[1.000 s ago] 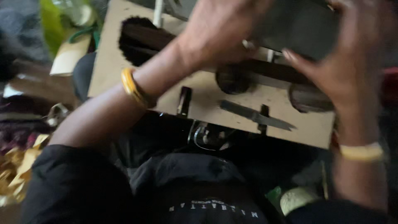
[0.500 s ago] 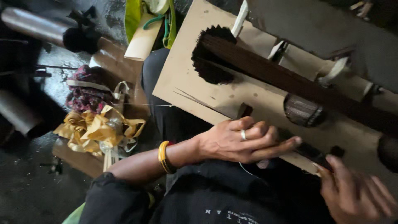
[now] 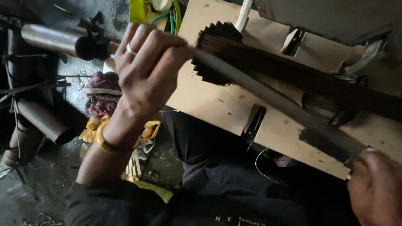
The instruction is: The person repeatedly inserts bundles of dark bristles into a wooden jig, aligns them, and uses a metal rod to press or secure the bristles in place. The person handles the bristle bundles and the jig throughout the clip.
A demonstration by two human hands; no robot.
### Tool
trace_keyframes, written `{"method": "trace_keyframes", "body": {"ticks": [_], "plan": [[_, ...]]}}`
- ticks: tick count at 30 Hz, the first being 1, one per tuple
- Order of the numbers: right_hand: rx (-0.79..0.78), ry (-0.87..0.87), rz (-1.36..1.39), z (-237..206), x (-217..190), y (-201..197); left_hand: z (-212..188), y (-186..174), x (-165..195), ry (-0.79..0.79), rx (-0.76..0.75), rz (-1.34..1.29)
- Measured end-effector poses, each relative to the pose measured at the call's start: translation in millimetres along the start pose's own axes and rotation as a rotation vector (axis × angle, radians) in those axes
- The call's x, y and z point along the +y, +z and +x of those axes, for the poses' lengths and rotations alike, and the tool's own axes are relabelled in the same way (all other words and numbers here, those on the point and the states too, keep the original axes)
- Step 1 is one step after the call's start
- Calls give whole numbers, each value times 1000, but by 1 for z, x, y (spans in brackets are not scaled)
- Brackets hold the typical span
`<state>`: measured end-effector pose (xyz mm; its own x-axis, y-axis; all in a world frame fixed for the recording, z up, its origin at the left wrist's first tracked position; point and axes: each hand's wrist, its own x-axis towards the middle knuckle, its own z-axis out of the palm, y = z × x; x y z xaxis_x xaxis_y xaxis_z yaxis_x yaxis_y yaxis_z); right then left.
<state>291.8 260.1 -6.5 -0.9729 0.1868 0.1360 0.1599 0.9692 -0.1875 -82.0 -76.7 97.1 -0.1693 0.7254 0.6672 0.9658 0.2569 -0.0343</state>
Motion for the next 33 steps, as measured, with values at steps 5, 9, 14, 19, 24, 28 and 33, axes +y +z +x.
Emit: {"method": "trace_keyframes", "body": {"ticks": [5, 9, 14, 19, 24, 28, 33], "plan": [[-89, 166, -10, 39, -29, -19, 15, 8, -2, 69, 87, 126], [-83, 249, 89, 72, -38, -30, 11, -5, -5, -115, -138, 148], [-74, 284, 254, 91, -33, -33, 9, -13, -9, -109, -146, 155], [43, -11, 148, 89, -38, -40, 27, -11, 0, -115, -57, 177], [-123, 284, 189, 104, -56, -54, 30, -21, -1, -133, -103, 163], [-62, 141, 72, 114, -60, -65, 20, -19, -7, -148, -65, 139], [59, -65, 97, 115, -53, -65, 22, -20, -11, -259, -117, 26]]}}
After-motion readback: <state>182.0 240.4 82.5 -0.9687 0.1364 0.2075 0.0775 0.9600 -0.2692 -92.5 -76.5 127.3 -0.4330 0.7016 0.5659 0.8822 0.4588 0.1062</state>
